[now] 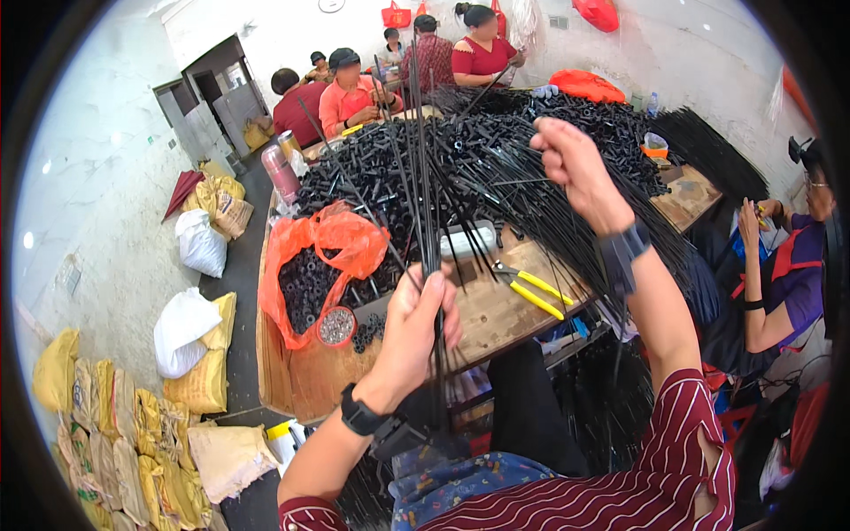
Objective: The recorder is assembling small plastic components onto black metal or plastic rods, likely as part of umbrella rib manufacturing.
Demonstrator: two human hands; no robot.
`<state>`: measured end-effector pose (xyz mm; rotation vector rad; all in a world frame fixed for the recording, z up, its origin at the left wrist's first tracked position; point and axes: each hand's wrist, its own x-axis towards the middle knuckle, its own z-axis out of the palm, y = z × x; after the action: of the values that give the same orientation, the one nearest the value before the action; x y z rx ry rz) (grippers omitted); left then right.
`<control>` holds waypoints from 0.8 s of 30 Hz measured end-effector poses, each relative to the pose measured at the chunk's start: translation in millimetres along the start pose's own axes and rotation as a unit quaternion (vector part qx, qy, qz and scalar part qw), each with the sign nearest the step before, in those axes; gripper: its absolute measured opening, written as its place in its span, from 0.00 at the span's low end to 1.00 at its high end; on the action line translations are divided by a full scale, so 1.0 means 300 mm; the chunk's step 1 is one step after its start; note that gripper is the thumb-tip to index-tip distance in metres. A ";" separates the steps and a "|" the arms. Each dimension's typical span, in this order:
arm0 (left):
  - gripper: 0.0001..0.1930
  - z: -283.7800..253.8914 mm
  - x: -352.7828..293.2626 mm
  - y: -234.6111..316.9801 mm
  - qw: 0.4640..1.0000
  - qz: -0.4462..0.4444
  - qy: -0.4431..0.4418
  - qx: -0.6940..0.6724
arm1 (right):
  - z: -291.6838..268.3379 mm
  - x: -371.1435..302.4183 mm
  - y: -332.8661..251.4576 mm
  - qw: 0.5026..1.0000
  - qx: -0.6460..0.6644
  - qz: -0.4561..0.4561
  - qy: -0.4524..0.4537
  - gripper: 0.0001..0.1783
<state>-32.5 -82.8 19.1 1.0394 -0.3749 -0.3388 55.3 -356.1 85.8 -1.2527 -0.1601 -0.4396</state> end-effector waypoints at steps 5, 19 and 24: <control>0.10 0.020 0.099 -0.067 0.998 0.049 -0.005 0.031 | 0.154 -0.273 0.126 0.987 -0.113 0.066 -0.091 0.08; 0.12 0.008 0.201 -0.117 0.974 0.068 -0.086 0.199 | 0.217 -0.214 0.203 0.945 -0.260 -0.014 -0.200 0.17; 0.19 -0.032 0.167 -0.054 0.978 0.006 -0.086 0.191 | 0.258 -0.203 0.163 0.964 -0.203 -0.084 -0.152 0.19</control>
<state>14.6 -105.1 7.6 1.3879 -0.6178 -0.3548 29.3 -257.0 45.5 -1.7179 -0.4578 -0.4365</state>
